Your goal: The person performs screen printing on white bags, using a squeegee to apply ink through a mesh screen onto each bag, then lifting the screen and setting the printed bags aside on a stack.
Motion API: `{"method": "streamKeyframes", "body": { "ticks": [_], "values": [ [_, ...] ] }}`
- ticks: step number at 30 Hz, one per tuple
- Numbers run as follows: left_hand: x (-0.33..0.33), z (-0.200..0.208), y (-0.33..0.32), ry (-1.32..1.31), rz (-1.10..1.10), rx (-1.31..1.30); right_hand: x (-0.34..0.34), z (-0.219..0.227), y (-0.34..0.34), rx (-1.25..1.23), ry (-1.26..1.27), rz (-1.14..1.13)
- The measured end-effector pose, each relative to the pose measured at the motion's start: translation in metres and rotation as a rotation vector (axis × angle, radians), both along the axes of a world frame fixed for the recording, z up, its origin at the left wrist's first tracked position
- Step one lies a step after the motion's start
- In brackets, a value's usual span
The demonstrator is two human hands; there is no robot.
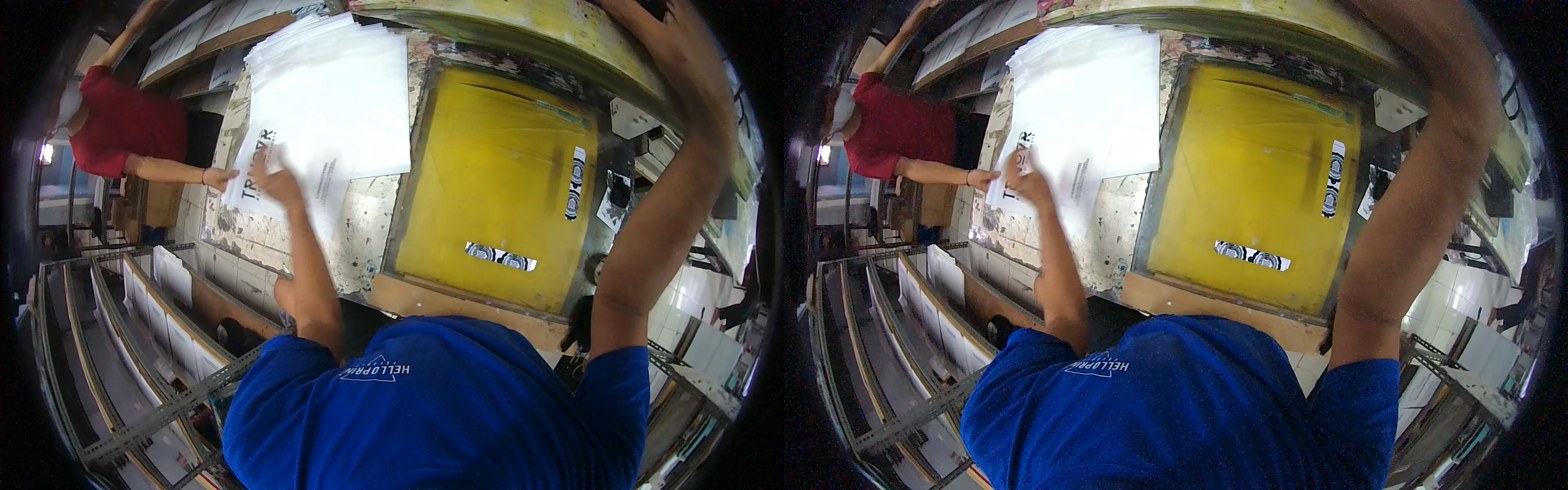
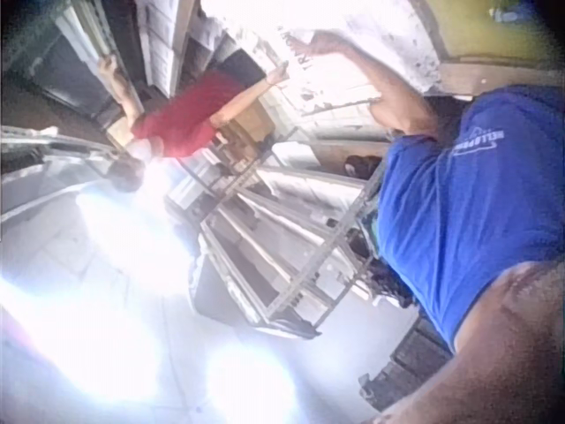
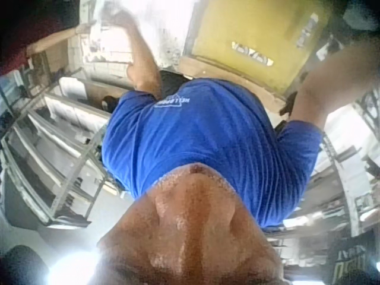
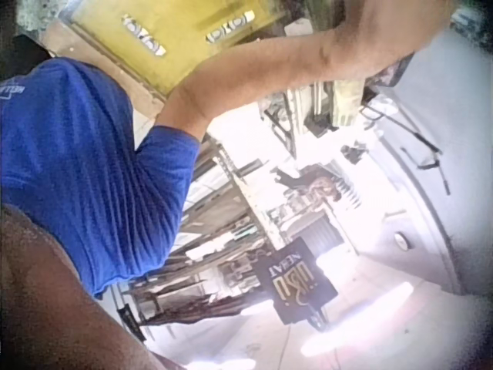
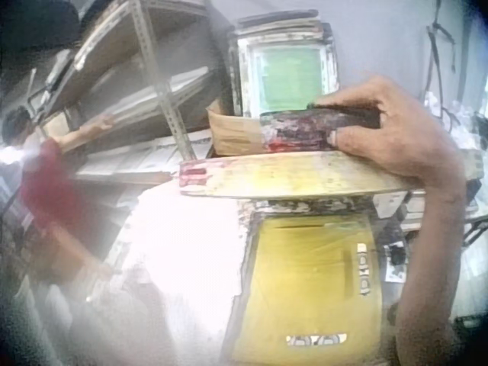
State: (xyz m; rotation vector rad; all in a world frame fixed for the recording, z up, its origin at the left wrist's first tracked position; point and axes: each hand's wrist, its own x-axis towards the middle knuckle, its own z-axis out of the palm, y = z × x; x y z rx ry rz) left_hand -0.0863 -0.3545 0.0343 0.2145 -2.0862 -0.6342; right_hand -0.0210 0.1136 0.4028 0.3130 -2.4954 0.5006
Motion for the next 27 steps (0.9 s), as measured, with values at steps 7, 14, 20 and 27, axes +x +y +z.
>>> {"method": "streamKeyframes", "body": {
  "ticks": [7,14,20,27],
  "values": [
    [0.024,-0.039,0.175,-0.517,-0.318,0.0,-0.001,0.013,0.004,-0.127,-0.132,0.068],
    [0.009,-0.032,0.17,-0.405,-0.602,0.541,0.002,0.017,0.005,-0.047,-0.064,0.129],
    [0.065,-0.003,0.224,-0.718,-0.852,-0.447,0.002,0.009,0.013,0.114,-0.006,-0.035],
    [0.081,-0.039,0.316,-0.64,-1.21,-0.492,-0.01,-0.024,0.025,0.124,0.437,0.011]
  ]
}}
